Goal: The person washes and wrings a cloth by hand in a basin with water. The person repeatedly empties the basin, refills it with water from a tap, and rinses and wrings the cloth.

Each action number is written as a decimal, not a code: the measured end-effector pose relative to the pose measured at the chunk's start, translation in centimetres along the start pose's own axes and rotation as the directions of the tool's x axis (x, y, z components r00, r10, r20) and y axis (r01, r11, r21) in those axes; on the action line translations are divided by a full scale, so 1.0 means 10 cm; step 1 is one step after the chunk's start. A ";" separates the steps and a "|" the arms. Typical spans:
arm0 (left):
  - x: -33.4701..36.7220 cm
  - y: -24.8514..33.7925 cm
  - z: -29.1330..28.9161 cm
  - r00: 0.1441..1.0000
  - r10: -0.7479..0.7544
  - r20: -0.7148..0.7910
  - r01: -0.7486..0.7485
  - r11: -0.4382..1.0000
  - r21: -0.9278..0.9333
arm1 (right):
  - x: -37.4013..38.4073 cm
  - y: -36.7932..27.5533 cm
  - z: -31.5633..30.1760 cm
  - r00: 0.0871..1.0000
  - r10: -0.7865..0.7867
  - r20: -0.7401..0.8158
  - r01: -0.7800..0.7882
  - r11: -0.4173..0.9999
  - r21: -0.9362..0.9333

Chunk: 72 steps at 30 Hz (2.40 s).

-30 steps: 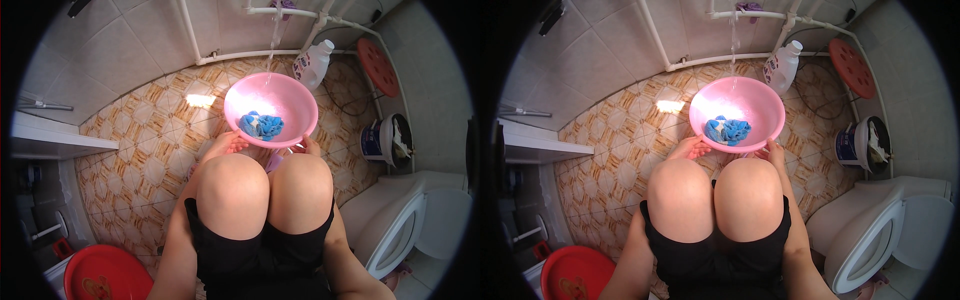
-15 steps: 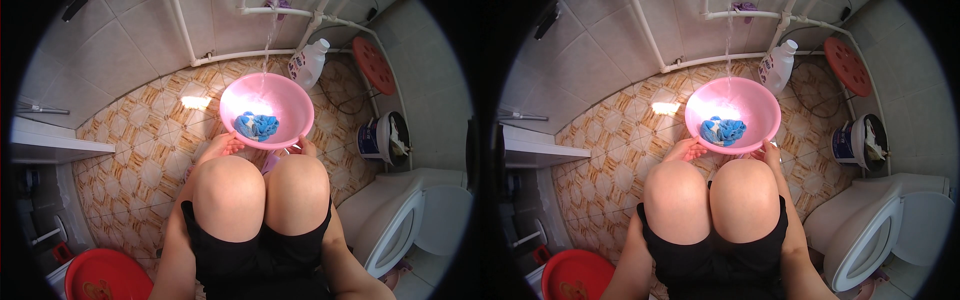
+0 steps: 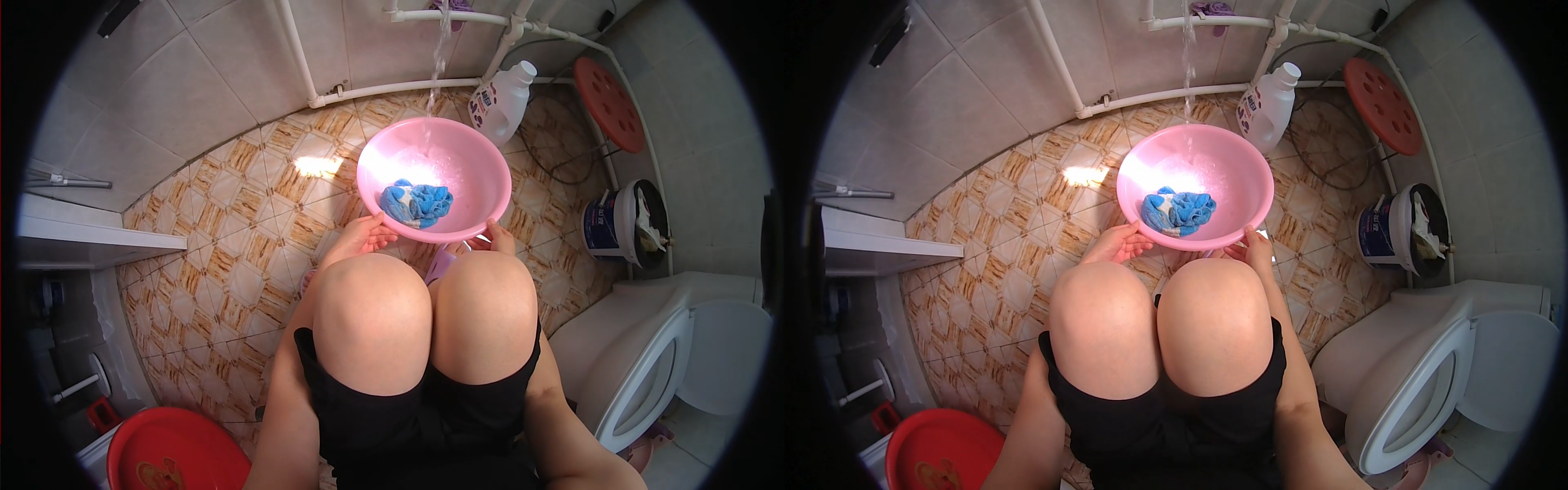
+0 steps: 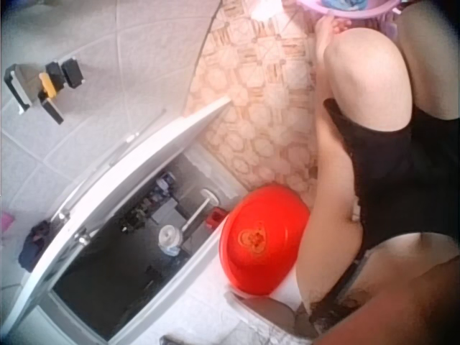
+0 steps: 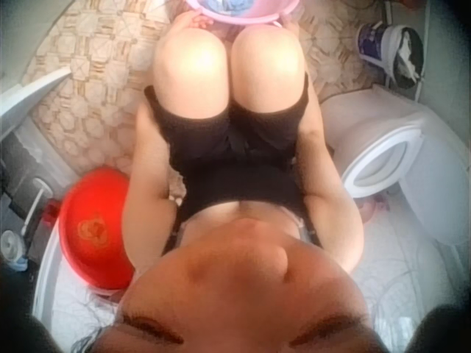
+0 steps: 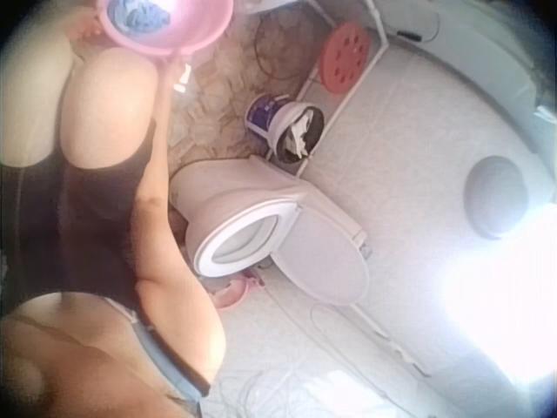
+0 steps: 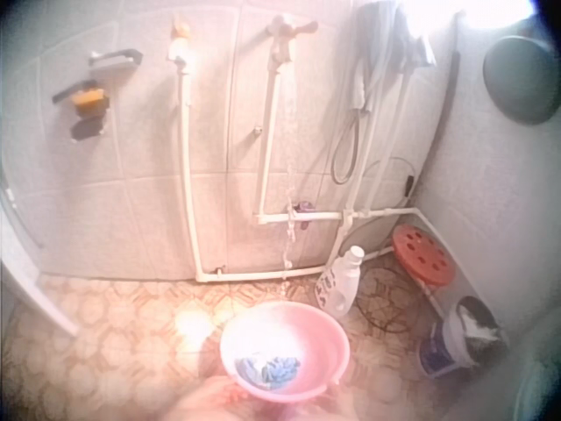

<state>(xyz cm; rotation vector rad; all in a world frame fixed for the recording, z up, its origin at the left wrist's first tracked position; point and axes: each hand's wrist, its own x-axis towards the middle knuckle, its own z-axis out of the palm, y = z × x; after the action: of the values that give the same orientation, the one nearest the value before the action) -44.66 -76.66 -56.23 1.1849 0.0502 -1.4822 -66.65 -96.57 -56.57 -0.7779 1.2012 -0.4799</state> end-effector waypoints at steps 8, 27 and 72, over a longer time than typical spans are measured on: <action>-0.01 -0.01 -0.01 1.000 0.000 -0.005 0.000 1.000 -0.002 | -0.01 0.00 0.00 1.000 -0.004 0.005 0.004 1.000 -0.001; 0.02 -0.02 -0.02 1.000 -0.008 0.010 0.007 1.000 0.017 | 0.01 0.02 0.01 1.000 -0.004 -0.016 0.003 1.000 -0.021; 0.05 -0.05 -0.06 0.992 0.007 -0.123 -0.005 1.000 0.015 | 0.01 0.14 0.05 0.998 0.056 0.024 -0.055 0.998 -0.012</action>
<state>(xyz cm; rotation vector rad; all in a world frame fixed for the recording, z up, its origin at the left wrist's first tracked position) -44.53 -76.49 -57.12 1.2863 0.1204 -1.4050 -66.19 -95.63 -57.59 -0.7563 1.2008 -0.4173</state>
